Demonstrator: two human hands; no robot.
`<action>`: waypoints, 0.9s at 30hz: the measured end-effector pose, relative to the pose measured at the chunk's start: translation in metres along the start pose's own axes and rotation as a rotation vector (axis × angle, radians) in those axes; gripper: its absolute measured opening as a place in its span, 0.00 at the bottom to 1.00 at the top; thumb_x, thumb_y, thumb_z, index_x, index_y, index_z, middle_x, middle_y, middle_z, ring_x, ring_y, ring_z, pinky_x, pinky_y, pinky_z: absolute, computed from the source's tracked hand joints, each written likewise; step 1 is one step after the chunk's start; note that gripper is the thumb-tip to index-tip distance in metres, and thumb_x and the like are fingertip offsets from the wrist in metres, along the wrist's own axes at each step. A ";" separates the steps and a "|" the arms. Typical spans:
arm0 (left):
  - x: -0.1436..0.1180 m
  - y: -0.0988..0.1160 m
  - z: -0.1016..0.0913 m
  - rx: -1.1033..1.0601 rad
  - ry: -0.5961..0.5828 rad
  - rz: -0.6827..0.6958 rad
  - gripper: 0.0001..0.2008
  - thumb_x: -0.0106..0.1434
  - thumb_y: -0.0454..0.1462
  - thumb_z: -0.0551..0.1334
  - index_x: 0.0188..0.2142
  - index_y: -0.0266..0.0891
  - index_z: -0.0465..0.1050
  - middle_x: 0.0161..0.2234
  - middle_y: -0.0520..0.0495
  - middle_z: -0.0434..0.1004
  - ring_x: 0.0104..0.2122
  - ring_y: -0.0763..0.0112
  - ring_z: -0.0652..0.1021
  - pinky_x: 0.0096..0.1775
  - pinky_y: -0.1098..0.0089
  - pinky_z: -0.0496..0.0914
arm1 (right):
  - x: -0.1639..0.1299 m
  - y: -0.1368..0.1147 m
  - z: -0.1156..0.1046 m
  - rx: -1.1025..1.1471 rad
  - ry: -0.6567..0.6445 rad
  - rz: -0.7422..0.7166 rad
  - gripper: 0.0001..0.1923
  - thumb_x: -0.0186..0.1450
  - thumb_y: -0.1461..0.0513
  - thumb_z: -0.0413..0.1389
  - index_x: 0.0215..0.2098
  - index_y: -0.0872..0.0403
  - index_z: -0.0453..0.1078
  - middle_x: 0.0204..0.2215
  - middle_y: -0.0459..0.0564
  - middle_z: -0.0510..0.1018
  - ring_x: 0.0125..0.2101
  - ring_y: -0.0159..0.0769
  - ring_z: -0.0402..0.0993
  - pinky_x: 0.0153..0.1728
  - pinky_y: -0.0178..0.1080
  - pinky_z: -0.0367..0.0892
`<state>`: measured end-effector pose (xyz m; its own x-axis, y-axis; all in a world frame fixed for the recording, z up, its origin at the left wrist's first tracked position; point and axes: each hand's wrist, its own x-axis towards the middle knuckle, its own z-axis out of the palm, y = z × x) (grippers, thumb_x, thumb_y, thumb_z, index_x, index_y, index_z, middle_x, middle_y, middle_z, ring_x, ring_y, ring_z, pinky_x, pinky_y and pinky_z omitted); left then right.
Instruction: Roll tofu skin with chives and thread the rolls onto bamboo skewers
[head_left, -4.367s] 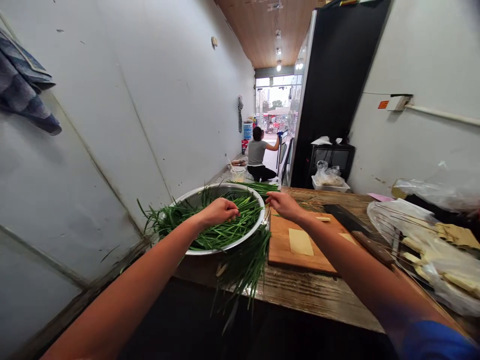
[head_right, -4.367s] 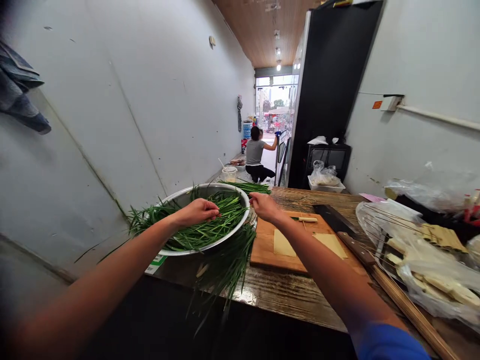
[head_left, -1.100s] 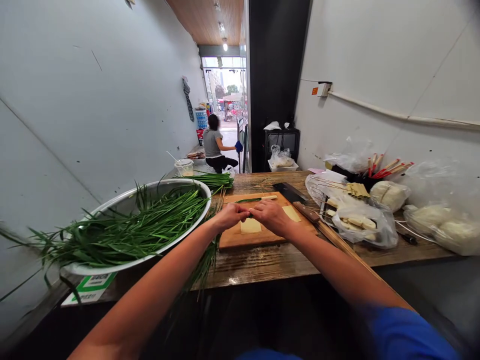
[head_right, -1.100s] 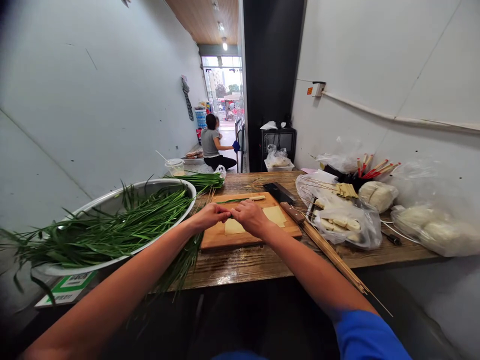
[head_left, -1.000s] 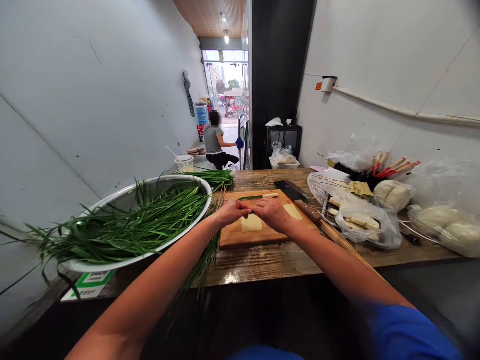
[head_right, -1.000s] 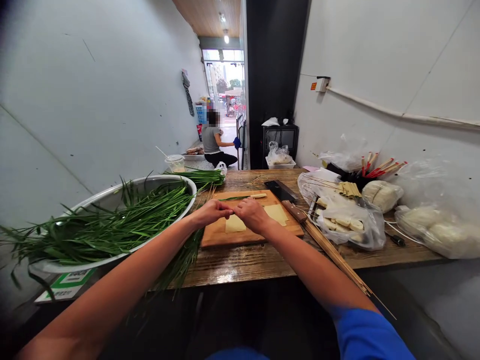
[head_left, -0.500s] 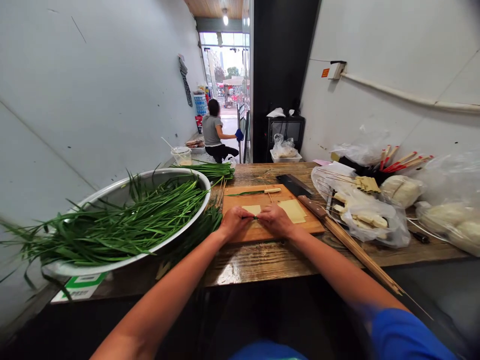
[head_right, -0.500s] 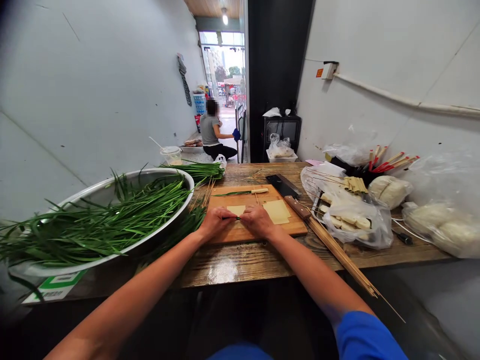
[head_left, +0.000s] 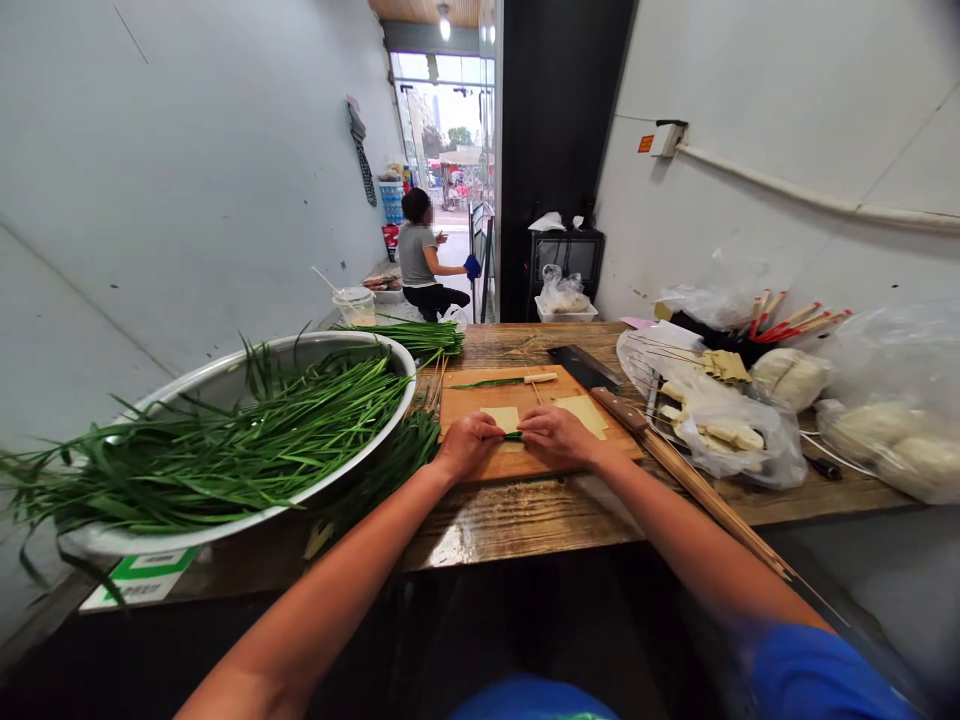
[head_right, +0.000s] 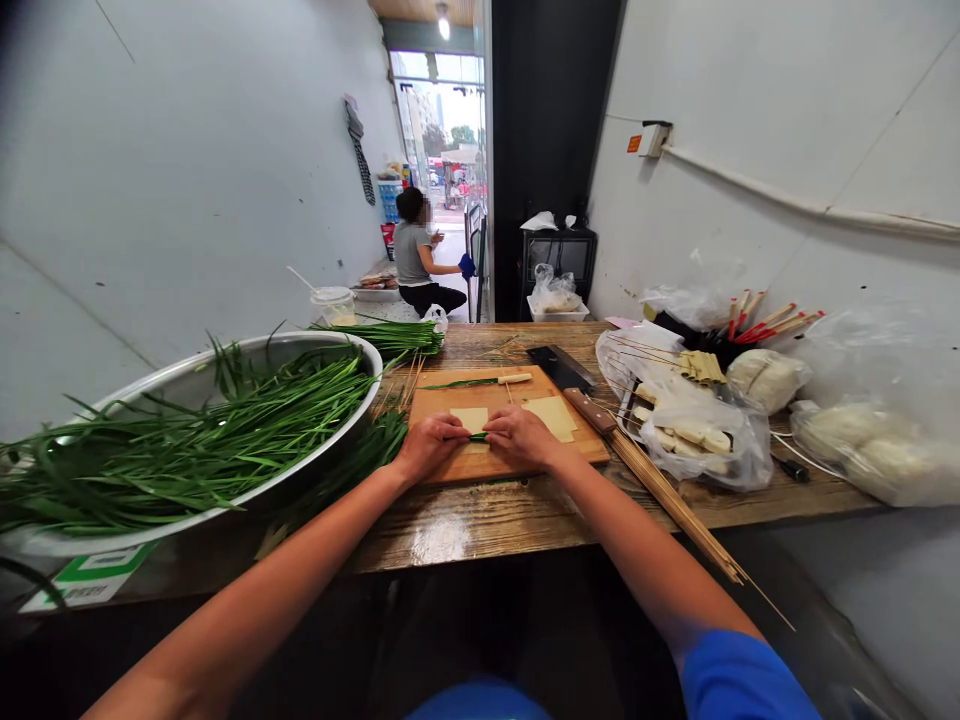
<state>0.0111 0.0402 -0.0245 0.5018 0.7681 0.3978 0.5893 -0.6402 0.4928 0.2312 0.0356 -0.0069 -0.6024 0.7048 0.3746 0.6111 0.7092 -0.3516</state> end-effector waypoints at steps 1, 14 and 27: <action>0.000 0.000 0.000 -0.002 -0.003 -0.006 0.07 0.58 0.35 0.61 0.32 0.41 0.80 0.30 0.47 0.76 0.31 0.72 0.73 0.35 0.73 0.65 | 0.001 -0.004 0.002 -0.026 -0.012 -0.004 0.10 0.61 0.63 0.56 0.40 0.55 0.75 0.38 0.53 0.75 0.38 0.34 0.69 0.39 0.35 0.62; -0.004 0.000 -0.006 0.161 -0.094 0.175 0.13 0.64 0.37 0.53 0.37 0.41 0.78 0.31 0.46 0.74 0.33 0.70 0.70 0.36 0.72 0.63 | 0.009 -0.027 0.011 -0.424 -0.147 -0.116 0.12 0.65 0.66 0.48 0.32 0.58 0.74 0.28 0.52 0.73 0.30 0.33 0.64 0.31 0.35 0.55; -0.001 0.009 -0.035 0.190 -0.282 0.364 0.14 0.65 0.37 0.52 0.41 0.42 0.75 0.33 0.45 0.72 0.36 0.68 0.68 0.38 0.71 0.62 | 0.007 -0.047 0.011 -0.601 -0.288 -0.178 0.12 0.65 0.69 0.46 0.34 0.61 0.71 0.33 0.57 0.72 0.37 0.39 0.66 0.37 0.39 0.58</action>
<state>-0.0065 0.0342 0.0062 0.8325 0.4782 0.2799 0.4364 -0.8771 0.2005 0.1927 0.0078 0.0033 -0.7816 0.6138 0.1106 0.6187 0.7405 0.2624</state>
